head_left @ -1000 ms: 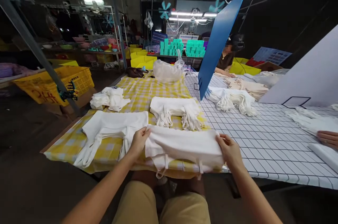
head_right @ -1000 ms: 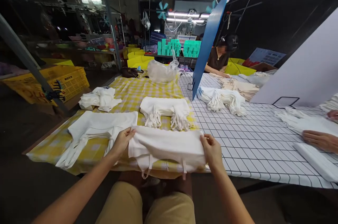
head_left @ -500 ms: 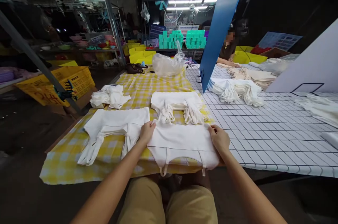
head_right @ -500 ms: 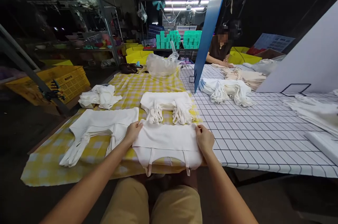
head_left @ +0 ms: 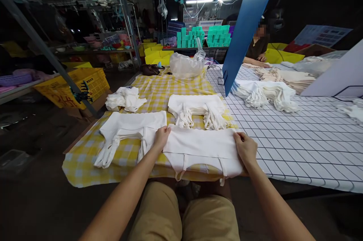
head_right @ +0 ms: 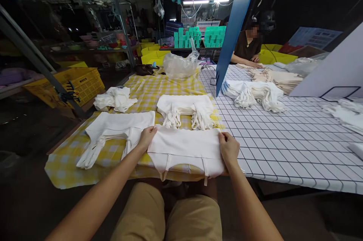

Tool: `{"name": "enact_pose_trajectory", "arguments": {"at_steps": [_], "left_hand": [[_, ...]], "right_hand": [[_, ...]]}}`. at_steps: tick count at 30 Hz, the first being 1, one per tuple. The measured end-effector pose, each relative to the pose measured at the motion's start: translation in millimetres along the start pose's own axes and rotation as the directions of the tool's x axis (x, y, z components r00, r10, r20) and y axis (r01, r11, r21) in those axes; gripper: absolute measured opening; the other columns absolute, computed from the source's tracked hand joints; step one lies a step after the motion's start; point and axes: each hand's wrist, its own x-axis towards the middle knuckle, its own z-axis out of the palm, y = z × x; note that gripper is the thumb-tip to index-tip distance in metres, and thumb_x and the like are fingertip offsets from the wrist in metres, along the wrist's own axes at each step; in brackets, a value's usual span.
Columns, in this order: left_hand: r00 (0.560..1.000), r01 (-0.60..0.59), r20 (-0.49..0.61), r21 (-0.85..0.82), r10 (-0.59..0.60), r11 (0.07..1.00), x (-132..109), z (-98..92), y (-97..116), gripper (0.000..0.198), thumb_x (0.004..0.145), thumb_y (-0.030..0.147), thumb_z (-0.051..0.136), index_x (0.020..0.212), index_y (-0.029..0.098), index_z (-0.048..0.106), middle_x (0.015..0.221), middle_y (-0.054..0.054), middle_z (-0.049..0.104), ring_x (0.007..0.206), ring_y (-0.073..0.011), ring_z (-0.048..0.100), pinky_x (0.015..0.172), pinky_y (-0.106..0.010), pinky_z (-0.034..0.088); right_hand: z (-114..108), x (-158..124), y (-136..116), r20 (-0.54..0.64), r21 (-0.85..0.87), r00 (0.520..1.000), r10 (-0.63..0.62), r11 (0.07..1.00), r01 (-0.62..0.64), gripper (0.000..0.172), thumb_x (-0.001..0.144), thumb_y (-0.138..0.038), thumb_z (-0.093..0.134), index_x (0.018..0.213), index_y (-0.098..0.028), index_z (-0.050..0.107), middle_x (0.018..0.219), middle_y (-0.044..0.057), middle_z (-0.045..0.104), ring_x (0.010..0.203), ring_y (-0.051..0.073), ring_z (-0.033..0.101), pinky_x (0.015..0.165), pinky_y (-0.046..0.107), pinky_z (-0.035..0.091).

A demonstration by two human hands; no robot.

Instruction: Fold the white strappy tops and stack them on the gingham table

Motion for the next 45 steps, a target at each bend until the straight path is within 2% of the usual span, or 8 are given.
{"name": "enact_pose_trajectory", "arguments": {"at_steps": [16, 24, 45], "left_hand": [[1.000, 0.020, 0.019, -0.029, -0.020, 0.999, -2.2, -1.2, 1.8, 0.024, 0.072, 0.035, 0.045, 0.057, 0.017, 0.050, 0.053, 0.003, 0.046, 0.055, -0.0115, 0.041, 0.051, -0.021, 0.029], [1.000, 0.017, 0.019, -0.041, -0.016, 0.999, -6.2, -3.6, 6.4, 0.024, 0.070, 0.037, 0.047, 0.059, 0.017, 0.053, 0.053, 0.002, 0.049, 0.055, -0.0126, 0.042, 0.051, -0.022, 0.029], [1.000, 0.029, 0.009, -0.088, -0.028, 0.996, -5.2, -3.0, 5.4, 0.021, 0.069, 0.032, 0.045, 0.066, 0.017, 0.059, 0.062, -0.001, 0.059, 0.062, -0.0156, 0.050, 0.056, -0.023, 0.034]], "right_hand": [[-2.3, -1.6, -1.6, 0.010, 0.101, 0.998, 0.062, 0.993, -0.062, 0.058, 0.070, -0.063, 0.040, 0.080, -0.014, 0.068, 0.071, 0.012, 0.067, 0.066, 0.022, 0.055, 0.066, 0.031, 0.038], [-3.6, -3.0, -1.8, 0.010, 0.103, 0.999, 0.045, 0.994, -0.046, 0.060, 0.071, -0.067, 0.038, 0.077, -0.015, 0.068, 0.072, 0.012, 0.068, 0.066, 0.022, 0.056, 0.064, 0.030, 0.038], [-4.9, -2.8, -3.5, 0.032, 0.045, 0.998, 0.059, 0.997, -0.060, 0.049, 0.073, -0.056, 0.039, 0.072, -0.016, 0.066, 0.069, 0.011, 0.067, 0.064, 0.022, 0.054, 0.061, 0.030, 0.035]]}}
